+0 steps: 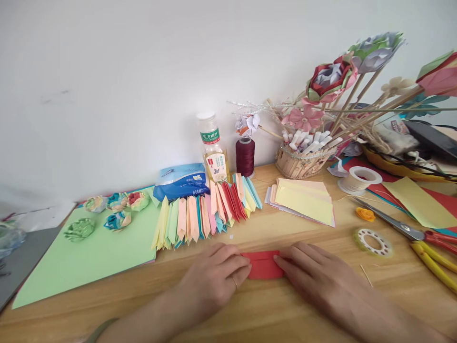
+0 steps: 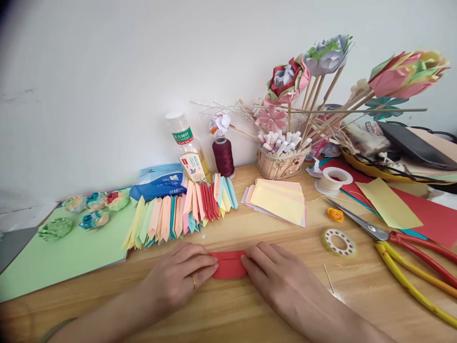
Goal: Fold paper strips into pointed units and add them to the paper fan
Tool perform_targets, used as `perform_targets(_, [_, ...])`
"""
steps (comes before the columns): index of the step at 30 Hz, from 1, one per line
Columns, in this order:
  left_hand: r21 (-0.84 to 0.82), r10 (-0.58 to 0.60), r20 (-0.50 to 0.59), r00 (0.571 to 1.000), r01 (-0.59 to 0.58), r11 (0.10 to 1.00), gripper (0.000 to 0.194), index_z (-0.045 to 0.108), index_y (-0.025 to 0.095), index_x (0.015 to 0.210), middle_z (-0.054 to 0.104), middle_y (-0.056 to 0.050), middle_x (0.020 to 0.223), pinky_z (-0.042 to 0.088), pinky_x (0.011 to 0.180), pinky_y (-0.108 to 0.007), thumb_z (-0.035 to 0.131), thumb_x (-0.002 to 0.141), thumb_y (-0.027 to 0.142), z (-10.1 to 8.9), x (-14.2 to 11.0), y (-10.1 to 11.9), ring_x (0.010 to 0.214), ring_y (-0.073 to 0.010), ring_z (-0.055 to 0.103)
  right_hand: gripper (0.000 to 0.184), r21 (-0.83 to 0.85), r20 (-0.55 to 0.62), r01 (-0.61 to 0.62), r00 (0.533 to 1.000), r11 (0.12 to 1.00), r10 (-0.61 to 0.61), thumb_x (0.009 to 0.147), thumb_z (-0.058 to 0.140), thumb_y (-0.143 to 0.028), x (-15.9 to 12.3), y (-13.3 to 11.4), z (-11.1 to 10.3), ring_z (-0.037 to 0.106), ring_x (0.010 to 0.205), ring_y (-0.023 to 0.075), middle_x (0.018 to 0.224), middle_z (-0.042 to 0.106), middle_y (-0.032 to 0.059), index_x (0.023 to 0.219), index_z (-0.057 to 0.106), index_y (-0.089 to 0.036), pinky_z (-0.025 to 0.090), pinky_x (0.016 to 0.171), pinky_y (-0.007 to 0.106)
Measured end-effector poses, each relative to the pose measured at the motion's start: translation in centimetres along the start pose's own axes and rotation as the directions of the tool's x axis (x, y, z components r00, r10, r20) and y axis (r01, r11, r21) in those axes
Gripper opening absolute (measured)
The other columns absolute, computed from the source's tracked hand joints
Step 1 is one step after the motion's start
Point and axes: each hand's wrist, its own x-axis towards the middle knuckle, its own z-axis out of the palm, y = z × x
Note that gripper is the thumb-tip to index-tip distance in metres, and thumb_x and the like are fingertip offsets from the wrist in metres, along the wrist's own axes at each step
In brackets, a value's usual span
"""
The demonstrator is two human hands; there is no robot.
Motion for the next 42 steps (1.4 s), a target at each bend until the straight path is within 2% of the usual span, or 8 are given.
perform_targets(9, [0.024,0.131,-0.067,0.989,-0.129,0.991,0.016,0.064,0.013,0.091,0.069,-0.002,0.088,0.048,0.078,-0.030,0.048,0.094,0.012,-1.3,1.1,-1.0,0.085,-0.0141,0.059,0.037,-0.083,-0.016,0.004,1.000,0.997,-0.006,0.097,0.025,-0.012,-0.3,-0.5,0.6,0.056,0.077,0.0204,0.085,0.060,0.0066,0.092,0.061,-0.014,0.045,0.061,0.033])
perform_targets(13, [0.103,0.261,-0.067,0.963,-0.254,0.962,0.015,0.065,0.009,0.086,0.069,-0.004,0.080,0.049,0.075,-0.030,0.051,0.091,0.008,-1.3,1.5,-1.1,0.080,-0.0151,0.060,0.035,-0.082,-0.035,0.002,0.999,0.997,-0.005,0.097,0.027,-0.012,-0.2,-0.5,0.6,0.056,0.076,0.0198,0.084,0.061,0.0061,0.091,0.061,-0.014,0.044,0.061,0.032])
perform_targets(20, [0.147,0.319,-0.069,0.945,-0.306,0.940,0.019,0.065,0.008,0.076,0.067,-0.007,0.076,0.050,0.073,-0.031,0.050,0.087,0.003,-0.7,1.8,-0.9,0.078,-0.0165,0.060,0.035,0.001,-0.066,-0.062,0.996,0.998,0.062,0.099,0.027,-0.018,-0.2,-0.6,0.8,0.057,0.073,0.0187,0.082,0.062,0.0057,0.092,0.062,-0.015,0.045,0.059,0.031])
perform_targets(22, [0.120,0.256,-0.085,0.963,-0.245,0.962,0.017,0.064,0.009,0.074,0.067,-0.006,0.074,0.050,0.073,-0.032,0.053,0.085,0.003,-0.4,1.8,-0.7,0.077,-0.0169,0.059,0.032,0.065,-0.062,-0.084,0.994,0.994,0.088,0.099,0.030,-0.019,-0.4,-0.6,0.9,0.057,0.074,0.0183,0.083,0.063,0.0055,0.094,0.062,-0.016,0.046,0.061,0.031])
perform_targets(25, [-0.030,0.010,-0.105,0.994,-0.013,0.999,0.015,0.061,0.013,0.072,0.064,-0.003,0.072,0.049,0.071,-0.032,0.053,0.083,0.005,-0.1,1.7,-0.1,0.077,-0.0174,0.057,0.023,0.205,-0.054,-0.174,0.980,0.963,0.189,0.096,0.038,-0.020,-0.7,-0.7,1.1,0.058,0.075,0.0169,0.086,0.063,0.0042,0.094,0.061,-0.019,0.046,0.065,0.030])
perform_targets(31, [-0.319,-0.397,-0.025,0.918,0.369,0.873,0.013,0.055,0.016,0.068,0.060,-0.002,0.071,0.046,0.070,-0.032,0.053,0.076,0.005,0.1,1.7,1.2,0.075,-0.0171,0.052,0.019,0.429,0.075,-0.393,0.913,0.813,0.401,0.094,0.041,-0.018,-0.4,-1.0,1.3,0.058,0.077,0.0156,0.088,0.058,0.0048,0.088,0.059,-0.021,0.048,0.066,0.028])
perform_targets(36, [-0.333,-0.477,0.040,0.878,0.462,0.822,0.014,0.051,0.016,0.067,0.057,-0.002,0.070,0.042,0.069,-0.032,0.050,0.076,0.005,0.1,1.8,1.8,0.075,-0.0177,0.049,0.018,0.484,0.141,-0.484,0.865,0.729,0.481,0.091,0.044,-0.017,-0.1,-1.0,1.4,0.057,0.074,0.0150,0.085,0.054,0.0039,0.080,0.057,-0.020,0.049,0.064,0.028])
perform_targets(42, [-0.344,-0.424,0.050,0.904,0.414,0.843,0.012,0.052,0.016,0.074,0.056,-0.002,0.074,0.040,0.070,-0.033,0.049,0.081,0.007,0.2,1.5,1.8,0.077,-0.0185,0.047,0.013,0.520,0.165,-0.501,0.853,0.691,0.495,0.090,0.048,-0.019,-0.5,-0.7,1.5,0.057,0.077,0.0151,0.086,0.054,0.0028,0.081,0.057,-0.022,0.048,0.066,0.028])
